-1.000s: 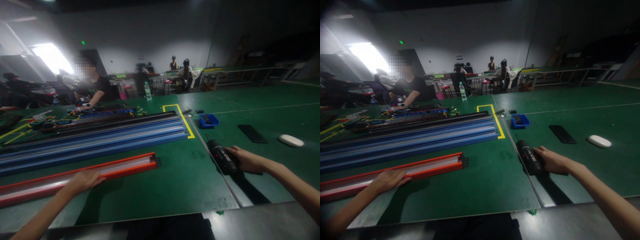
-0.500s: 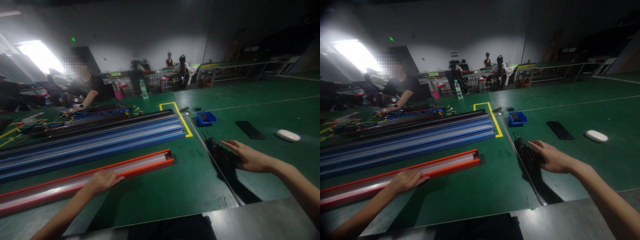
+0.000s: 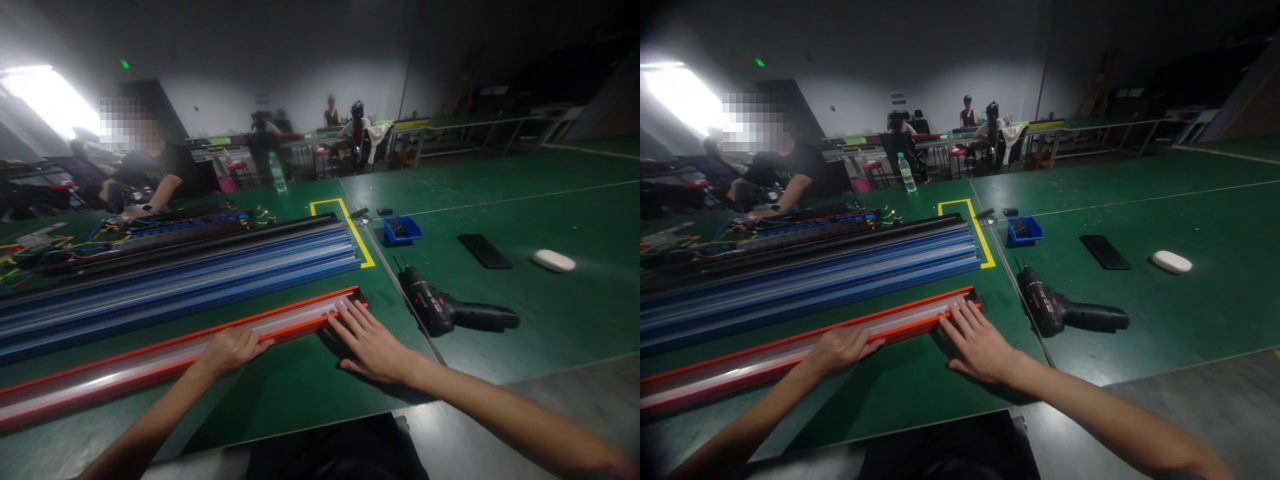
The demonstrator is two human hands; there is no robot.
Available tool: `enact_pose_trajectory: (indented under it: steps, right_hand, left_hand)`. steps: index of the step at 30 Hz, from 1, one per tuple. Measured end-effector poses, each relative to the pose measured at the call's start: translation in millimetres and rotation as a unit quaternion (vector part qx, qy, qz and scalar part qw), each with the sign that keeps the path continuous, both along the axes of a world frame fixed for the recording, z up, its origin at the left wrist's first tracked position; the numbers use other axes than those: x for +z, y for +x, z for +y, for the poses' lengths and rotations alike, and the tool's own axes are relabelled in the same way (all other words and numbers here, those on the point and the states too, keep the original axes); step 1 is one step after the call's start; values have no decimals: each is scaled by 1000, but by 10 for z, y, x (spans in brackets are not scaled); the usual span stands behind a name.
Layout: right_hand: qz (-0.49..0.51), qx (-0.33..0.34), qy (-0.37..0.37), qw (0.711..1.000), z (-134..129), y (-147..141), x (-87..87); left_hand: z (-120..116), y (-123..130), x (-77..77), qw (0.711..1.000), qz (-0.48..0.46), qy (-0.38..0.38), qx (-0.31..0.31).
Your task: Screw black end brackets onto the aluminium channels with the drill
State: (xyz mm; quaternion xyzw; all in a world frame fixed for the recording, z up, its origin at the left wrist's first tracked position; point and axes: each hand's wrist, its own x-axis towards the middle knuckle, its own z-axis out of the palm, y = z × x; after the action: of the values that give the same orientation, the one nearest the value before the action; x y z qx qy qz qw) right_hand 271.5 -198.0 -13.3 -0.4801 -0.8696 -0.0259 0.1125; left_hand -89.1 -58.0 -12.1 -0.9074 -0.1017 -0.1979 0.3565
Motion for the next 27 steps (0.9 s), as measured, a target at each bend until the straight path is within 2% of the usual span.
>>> enact_pose_trajectory:
  steps: [4, 11, 18, 22, 27]
  right_hand:
    - [-4, -23, 41, 999, -24, -88, -143]
    - [-16, -28, 52, 998, -87, 122, -139]
    - [-18, -55, 62, 996, -169, 278, -140]
    - [-28, -59, 59, 996, -204, 342, -92]
    - [13, -29, 15, 999, -159, 429, 127]
  left_hand:
    - [-12, 23, 0, 1000, -4, 2, 0]
    - [-69, 146, -4, 999, -20, -48, -8]
    - [-117, 377, -6, 1000, -7, -20, -7]
    - [-134, 484, -30, 999, -14, -41, -2]
    - [-157, 439, -20, 989, -31, -144, 0]
